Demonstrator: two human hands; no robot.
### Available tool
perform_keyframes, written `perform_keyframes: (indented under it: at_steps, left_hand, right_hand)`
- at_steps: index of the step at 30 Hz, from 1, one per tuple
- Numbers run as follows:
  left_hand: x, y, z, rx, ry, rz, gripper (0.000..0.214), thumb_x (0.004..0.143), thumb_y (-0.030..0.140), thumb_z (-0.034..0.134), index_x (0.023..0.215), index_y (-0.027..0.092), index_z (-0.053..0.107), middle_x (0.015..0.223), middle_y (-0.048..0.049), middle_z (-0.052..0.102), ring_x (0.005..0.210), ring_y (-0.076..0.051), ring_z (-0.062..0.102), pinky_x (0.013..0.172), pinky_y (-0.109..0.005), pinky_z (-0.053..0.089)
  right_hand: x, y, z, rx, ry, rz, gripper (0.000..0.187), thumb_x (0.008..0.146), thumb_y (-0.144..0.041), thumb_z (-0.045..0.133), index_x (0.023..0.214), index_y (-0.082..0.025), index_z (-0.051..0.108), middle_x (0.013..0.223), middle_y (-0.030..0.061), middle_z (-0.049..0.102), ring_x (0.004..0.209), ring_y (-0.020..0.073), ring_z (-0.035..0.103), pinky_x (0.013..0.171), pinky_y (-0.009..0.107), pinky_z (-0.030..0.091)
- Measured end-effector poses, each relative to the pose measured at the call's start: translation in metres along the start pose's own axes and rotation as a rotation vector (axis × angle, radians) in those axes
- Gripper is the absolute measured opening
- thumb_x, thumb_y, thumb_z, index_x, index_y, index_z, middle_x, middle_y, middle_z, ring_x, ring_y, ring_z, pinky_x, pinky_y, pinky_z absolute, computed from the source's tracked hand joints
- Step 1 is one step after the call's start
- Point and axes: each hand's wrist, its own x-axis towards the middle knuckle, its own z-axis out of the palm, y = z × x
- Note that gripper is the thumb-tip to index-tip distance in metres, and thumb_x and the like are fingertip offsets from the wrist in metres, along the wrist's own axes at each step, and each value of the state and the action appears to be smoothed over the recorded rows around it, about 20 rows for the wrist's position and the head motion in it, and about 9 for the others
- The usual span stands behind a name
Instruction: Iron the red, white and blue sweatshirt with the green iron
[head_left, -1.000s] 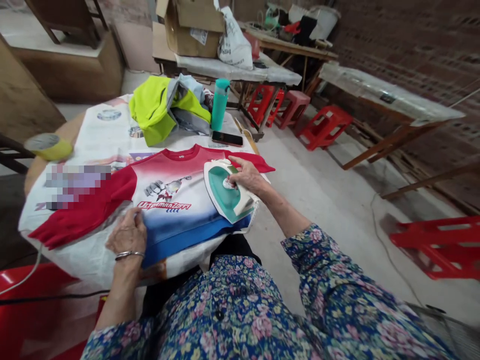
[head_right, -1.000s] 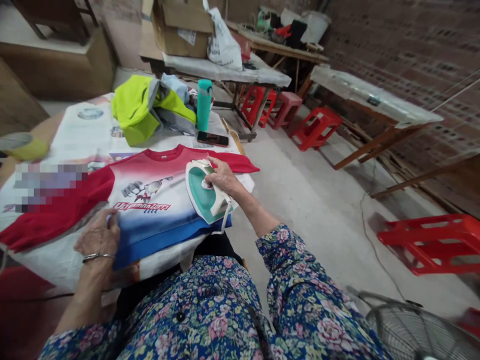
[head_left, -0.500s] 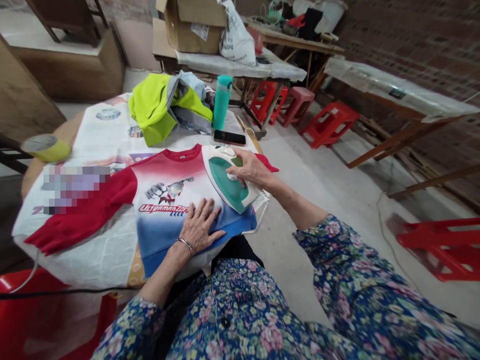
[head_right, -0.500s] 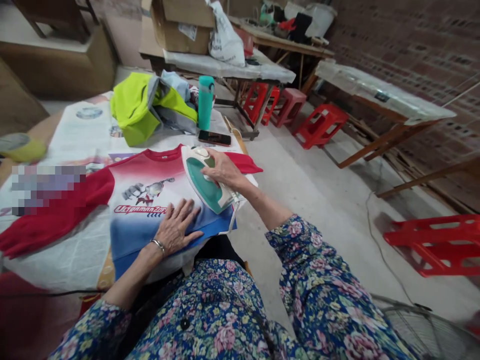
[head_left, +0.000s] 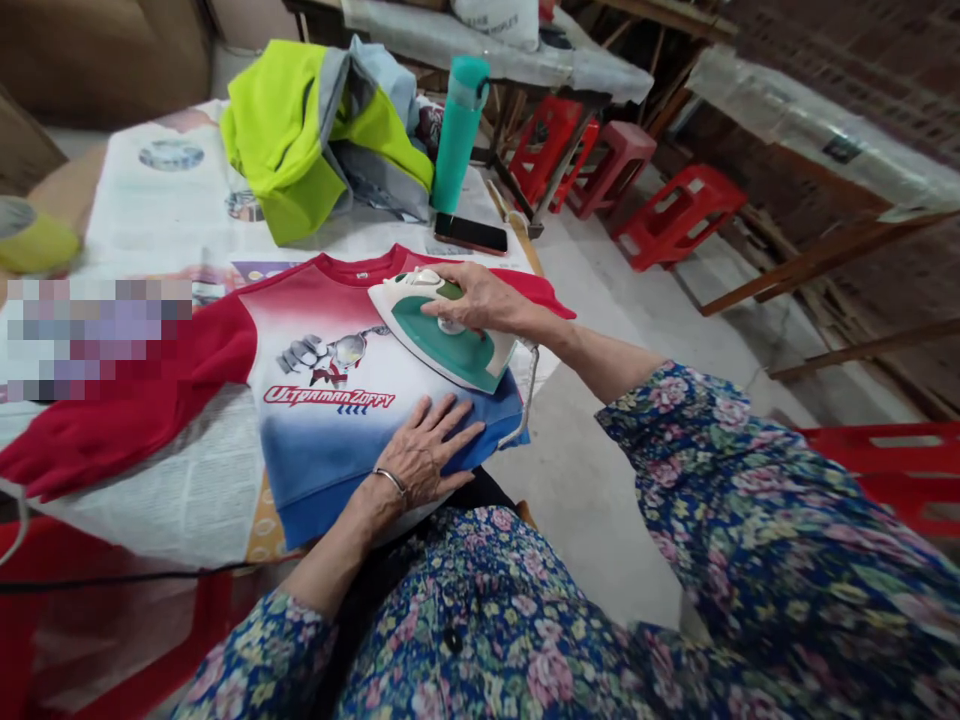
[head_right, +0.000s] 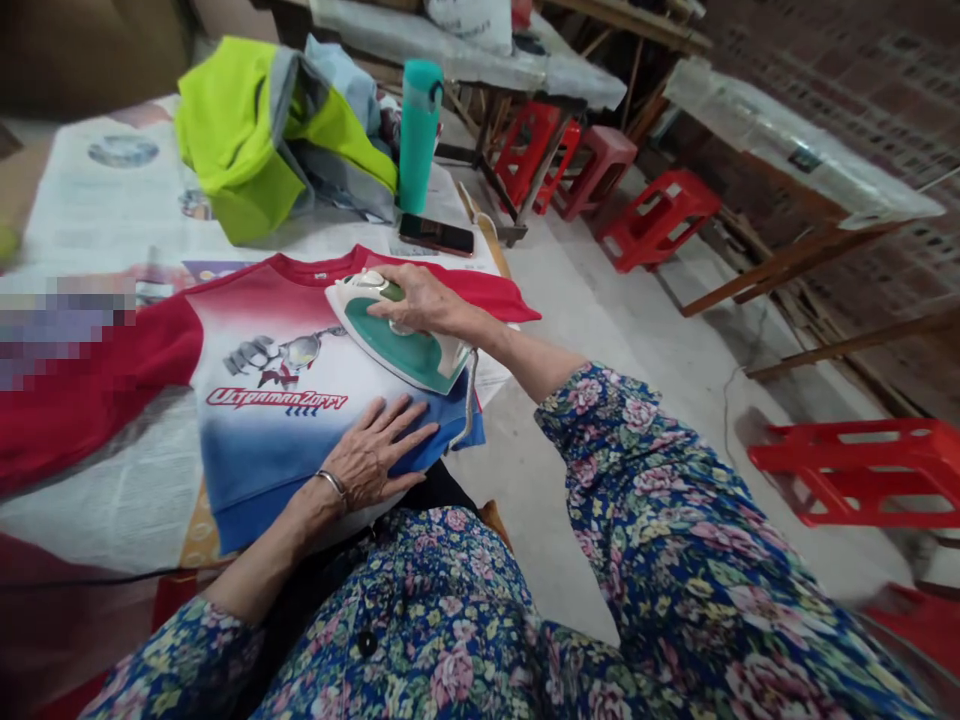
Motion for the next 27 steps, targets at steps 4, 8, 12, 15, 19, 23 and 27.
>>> perform_keyframes:
  at_steps: [4, 8, 12, 15, 19, 23, 27]
  left_hand:
    - [-0.002, -0.002, 0.004, 0.023, 0.018, 0.010, 0.076, 0.104, 0.060, 0.062, 0.173, 0.031, 0.046, 0.181, -0.0099, 0.042, 0.169, -0.034, 0.036, 0.140, -0.058, 0.026]
    - [-0.003, -0.009, 0.009, 0.079, 0.033, 0.007, 0.077, 0.103, 0.063, 0.063, 0.171, 0.030, 0.048, 0.179, -0.0119, 0.046, 0.167, -0.035, 0.040, 0.138, -0.057, 0.031]
    - [-0.001, -0.014, 0.011, 0.125, 0.054, -0.005, 0.069, 0.105, 0.060, 0.062, 0.168, 0.032, 0.053, 0.175, -0.0112, 0.052, 0.165, -0.033, 0.045, 0.136, -0.056, 0.036]
    - [0.004, -0.015, 0.011, 0.141, 0.077, -0.007, 0.065, 0.106, 0.054, 0.063, 0.167, 0.034, 0.054, 0.173, -0.0106, 0.054, 0.163, -0.033, 0.047, 0.135, -0.057, 0.037]
    - [0.000, -0.014, 0.011, 0.121, 0.131, -0.022, 0.060, 0.105, 0.048, 0.065, 0.162, 0.029, 0.061, 0.166, -0.0142, 0.061, 0.158, -0.034, 0.053, 0.132, -0.058, 0.041]
    - [-0.032, -0.011, 0.011, 0.129, 0.284, -0.034, 0.054, 0.106, 0.051, 0.063, 0.152, 0.024, 0.070, 0.156, -0.0155, 0.068, 0.150, -0.033, 0.060, 0.128, -0.054, 0.047]
    - [-0.081, 0.000, 0.009, 0.254, 0.511, -0.161, 0.038, 0.108, 0.038, 0.059, 0.138, 0.022, 0.077, 0.142, -0.0142, 0.076, 0.135, -0.030, 0.067, 0.119, -0.046, 0.052]
  right_hand:
    - [0.039, 0.014, -0.006, -0.088, 0.098, 0.011, 0.030, 0.094, -0.034, 0.074, 0.119, -0.016, 0.077, 0.083, 0.0023, 0.072, 0.071, 0.0201, 0.066, 0.064, 0.028, 0.054]
    - [0.070, 0.004, -0.006, -0.179, 0.217, 0.014, 0.021, 0.092, -0.026, 0.075, 0.110, -0.016, 0.079, 0.095, 0.0056, 0.078, 0.094, 0.0279, 0.074, 0.087, 0.036, 0.060]
    - [0.062, -0.014, -0.004, -0.222, 0.158, 0.010, 0.022, 0.091, -0.020, 0.074, 0.112, -0.016, 0.077, 0.094, 0.0061, 0.077, 0.092, 0.0257, 0.073, 0.086, 0.034, 0.059]
    - [0.032, -0.016, -0.002, -0.224, 0.086, -0.026, 0.029, 0.088, -0.018, 0.076, 0.117, -0.013, 0.076, 0.098, 0.0054, 0.075, 0.091, 0.0228, 0.070, 0.084, 0.031, 0.057]
    - [-0.028, -0.004, 0.002, -0.171, 0.015, -0.005, 0.043, 0.092, -0.021, 0.076, 0.133, -0.010, 0.074, 0.101, 0.0057, 0.075, 0.090, 0.0210, 0.068, 0.080, 0.030, 0.054]
    - [-0.088, 0.010, 0.009, -0.137, 0.068, 0.037, 0.049, 0.097, -0.025, 0.073, 0.146, -0.015, 0.071, 0.105, 0.0066, 0.078, 0.090, 0.0213, 0.068, 0.081, 0.032, 0.054]
    - [-0.118, 0.012, 0.015, -0.203, -0.035, -0.062, 0.058, 0.097, -0.028, 0.077, 0.153, -0.019, 0.068, 0.112, 0.0085, 0.081, 0.094, 0.0231, 0.071, 0.088, 0.036, 0.056]
